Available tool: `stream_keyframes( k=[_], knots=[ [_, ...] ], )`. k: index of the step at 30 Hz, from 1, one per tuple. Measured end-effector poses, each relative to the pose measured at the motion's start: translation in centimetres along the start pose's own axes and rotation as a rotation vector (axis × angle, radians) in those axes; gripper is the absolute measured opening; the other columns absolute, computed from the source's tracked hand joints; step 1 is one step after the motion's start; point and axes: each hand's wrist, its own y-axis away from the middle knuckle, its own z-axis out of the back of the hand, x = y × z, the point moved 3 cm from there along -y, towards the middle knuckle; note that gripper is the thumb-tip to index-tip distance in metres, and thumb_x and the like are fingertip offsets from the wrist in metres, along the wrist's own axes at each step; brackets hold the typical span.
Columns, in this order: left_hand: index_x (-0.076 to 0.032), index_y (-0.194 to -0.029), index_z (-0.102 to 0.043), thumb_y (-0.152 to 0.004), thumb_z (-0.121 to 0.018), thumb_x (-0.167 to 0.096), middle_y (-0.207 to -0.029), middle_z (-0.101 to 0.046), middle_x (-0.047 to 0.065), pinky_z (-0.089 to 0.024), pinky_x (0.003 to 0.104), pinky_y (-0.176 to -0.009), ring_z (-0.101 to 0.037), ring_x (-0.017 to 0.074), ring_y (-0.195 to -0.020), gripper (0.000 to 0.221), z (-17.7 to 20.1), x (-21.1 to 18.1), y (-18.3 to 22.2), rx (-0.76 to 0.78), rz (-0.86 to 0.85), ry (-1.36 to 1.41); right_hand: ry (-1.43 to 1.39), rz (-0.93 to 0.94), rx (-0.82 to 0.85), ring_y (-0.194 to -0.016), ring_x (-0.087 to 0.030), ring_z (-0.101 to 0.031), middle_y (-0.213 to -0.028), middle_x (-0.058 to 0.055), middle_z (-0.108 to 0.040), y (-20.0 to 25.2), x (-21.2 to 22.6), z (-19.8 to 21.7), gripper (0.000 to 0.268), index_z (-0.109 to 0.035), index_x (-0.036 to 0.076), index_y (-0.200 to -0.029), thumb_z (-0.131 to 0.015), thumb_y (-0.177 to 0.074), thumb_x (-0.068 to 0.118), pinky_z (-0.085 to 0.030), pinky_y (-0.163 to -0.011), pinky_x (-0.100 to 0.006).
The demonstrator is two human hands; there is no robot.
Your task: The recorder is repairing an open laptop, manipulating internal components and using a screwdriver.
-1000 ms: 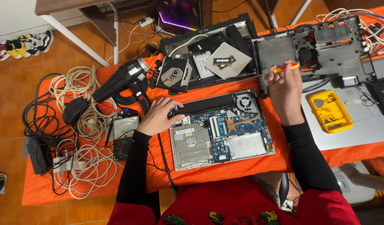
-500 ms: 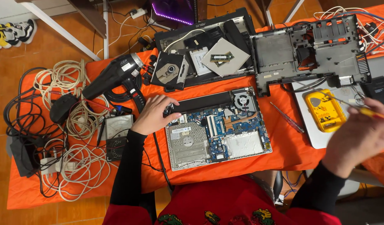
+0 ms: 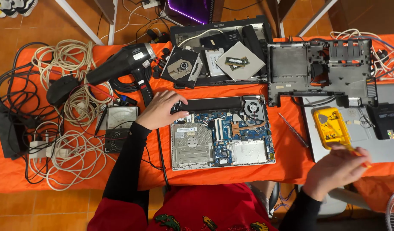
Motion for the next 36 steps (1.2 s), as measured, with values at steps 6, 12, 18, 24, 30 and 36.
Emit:
stream_keyframes(
  k=[6,12,18,24,30,36],
  knots=[
    [-0.015,-0.112,-0.065,-0.090,-0.074,-0.044,-0.116,-0.063,0.004,-0.037,0.044,-0.105,-0.056,0.0244,-0.115,0.038,0.1,-0.1,-0.1,0.014,0.000,-0.003,0.458,0.243,0.207,-0.098,-0.022,-0.066,-0.116,-0.015,-0.062,3.1,1.6,-7.4,0.026,-0.044,0.004,-0.135,-0.039,-0.126,0.028,-0.055,-0.088,-0.033],
    [-0.015,-0.112,-0.066,-0.090,-0.074,-0.045,-0.115,-0.063,0.004,-0.037,0.044,-0.105,-0.056,0.0239,-0.115,0.038,0.0,0.0,-0.1,0.024,0.001,0.005,0.508,0.247,0.321,-0.100,-0.021,-0.063,-0.115,-0.016,-0.057,3.4,1.0,-7.9,0.017,-0.041,0.003,-0.128,-0.050,-0.123,0.017,-0.057,-0.086,-0.028],
    [-0.015,-0.111,-0.066,-0.090,-0.074,-0.045,-0.115,-0.063,0.004,-0.037,0.044,-0.105,-0.055,0.0241,-0.116,0.038,0.0,-0.1,-0.1,0.024,0.012,0.003,0.622,0.251,0.337,-0.097,-0.021,-0.061,-0.113,-0.016,-0.055,3.1,1.7,-8.8,0.013,-0.047,-0.001,-0.120,-0.055,-0.120,0.009,-0.055,-0.089,-0.029],
    [-0.015,-0.111,-0.066,-0.089,-0.074,-0.045,-0.116,-0.062,0.003,-0.037,0.044,-0.105,-0.055,0.0243,-0.116,0.038,-0.2,0.1,-0.1,0.034,0.022,0.000,0.654,0.260,0.334,-0.098,-0.020,-0.060,-0.114,-0.014,-0.055,3.2,1.7,-9.0,0.011,-0.049,-0.003,-0.120,-0.056,-0.118,0.005,-0.054,-0.089,-0.029],
    [-0.015,-0.111,-0.067,-0.090,-0.074,-0.046,-0.116,-0.062,0.004,-0.038,0.044,-0.105,-0.055,0.0244,-0.116,0.038,-0.3,0.3,-0.1,0.032,0.024,0.000,0.649,0.229,0.334,-0.098,-0.018,-0.059,-0.115,-0.013,-0.053,3.3,1.6,-8.6,0.010,-0.050,-0.003,-0.120,-0.059,-0.116,0.002,-0.054,-0.089,-0.028],
    [-0.016,-0.111,-0.067,-0.090,-0.074,-0.045,-0.116,-0.063,0.003,-0.038,0.044,-0.105,-0.055,0.0244,-0.116,0.037,-0.3,0.3,-0.1,0.027,0.013,0.005,0.651,0.241,0.334,-0.099,-0.018,-0.059,-0.119,-0.013,-0.053,3.2,1.5,-8.5,0.012,-0.051,-0.003,-0.122,-0.060,-0.115,0.001,-0.054,-0.089,-0.027]
  ],
)
